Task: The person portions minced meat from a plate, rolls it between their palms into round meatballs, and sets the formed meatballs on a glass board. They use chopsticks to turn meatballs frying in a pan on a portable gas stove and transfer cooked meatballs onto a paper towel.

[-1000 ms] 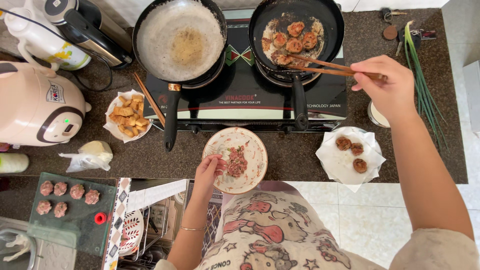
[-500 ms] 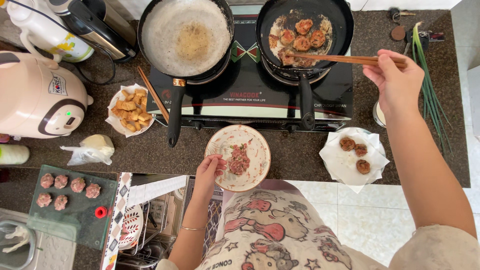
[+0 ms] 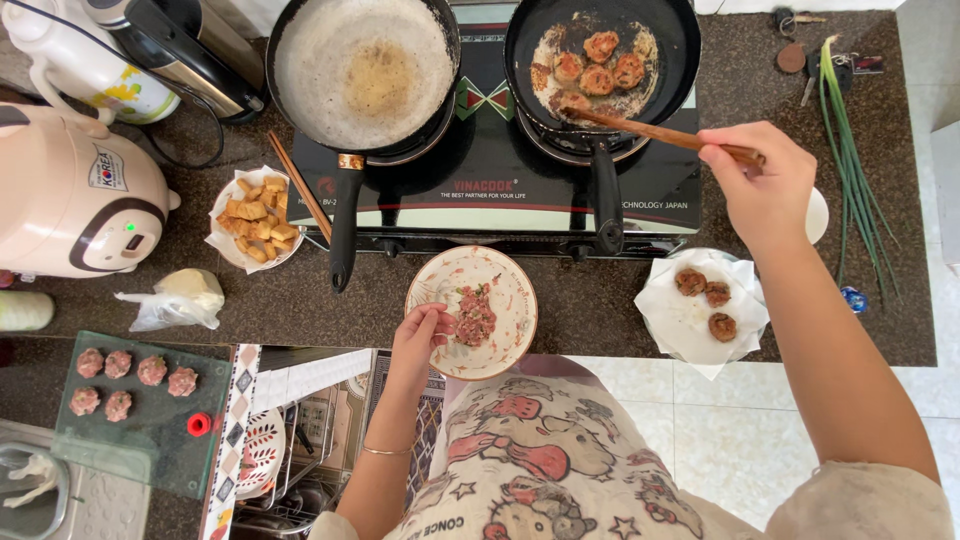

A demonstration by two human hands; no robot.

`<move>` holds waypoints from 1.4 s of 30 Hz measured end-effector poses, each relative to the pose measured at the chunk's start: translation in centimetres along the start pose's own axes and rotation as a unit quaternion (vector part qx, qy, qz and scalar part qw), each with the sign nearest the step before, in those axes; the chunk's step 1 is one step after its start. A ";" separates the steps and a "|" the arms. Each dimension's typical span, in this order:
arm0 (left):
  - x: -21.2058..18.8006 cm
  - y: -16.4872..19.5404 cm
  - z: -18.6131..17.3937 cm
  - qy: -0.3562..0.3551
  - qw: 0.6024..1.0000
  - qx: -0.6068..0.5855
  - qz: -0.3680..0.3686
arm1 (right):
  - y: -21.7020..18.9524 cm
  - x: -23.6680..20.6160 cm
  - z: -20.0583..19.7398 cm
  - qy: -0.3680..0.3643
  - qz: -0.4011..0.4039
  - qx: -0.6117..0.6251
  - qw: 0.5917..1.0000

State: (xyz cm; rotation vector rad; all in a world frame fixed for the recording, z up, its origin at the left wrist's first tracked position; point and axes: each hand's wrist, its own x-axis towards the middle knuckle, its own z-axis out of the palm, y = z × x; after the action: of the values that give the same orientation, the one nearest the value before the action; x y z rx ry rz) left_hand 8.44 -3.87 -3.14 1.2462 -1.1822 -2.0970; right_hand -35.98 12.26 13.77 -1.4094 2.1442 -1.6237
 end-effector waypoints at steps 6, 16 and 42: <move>-0.3 -0.2 -0.1 -0.004 1.000 -0.003 0.004 | 0.1 -1.1 -1.0 0.009 -0.004 0.096 0.995; -1.1 -0.4 -0.2 0.005 1.000 -0.005 0.014 | 4.3 -11.8 0.7 0.315 0.028 -0.039 0.948; -7.0 3.4 -16.8 0.066 0.996 0.018 0.058 | -6.1 -21.0 28.4 -0.255 -0.036 -0.191 0.947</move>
State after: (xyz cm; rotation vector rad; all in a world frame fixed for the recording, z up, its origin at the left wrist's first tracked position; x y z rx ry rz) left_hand 26.25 -8.36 -0.74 1.2789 -1.2091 -1.8881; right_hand -4.31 7.13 -2.23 -1.7835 2.1590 -0.7433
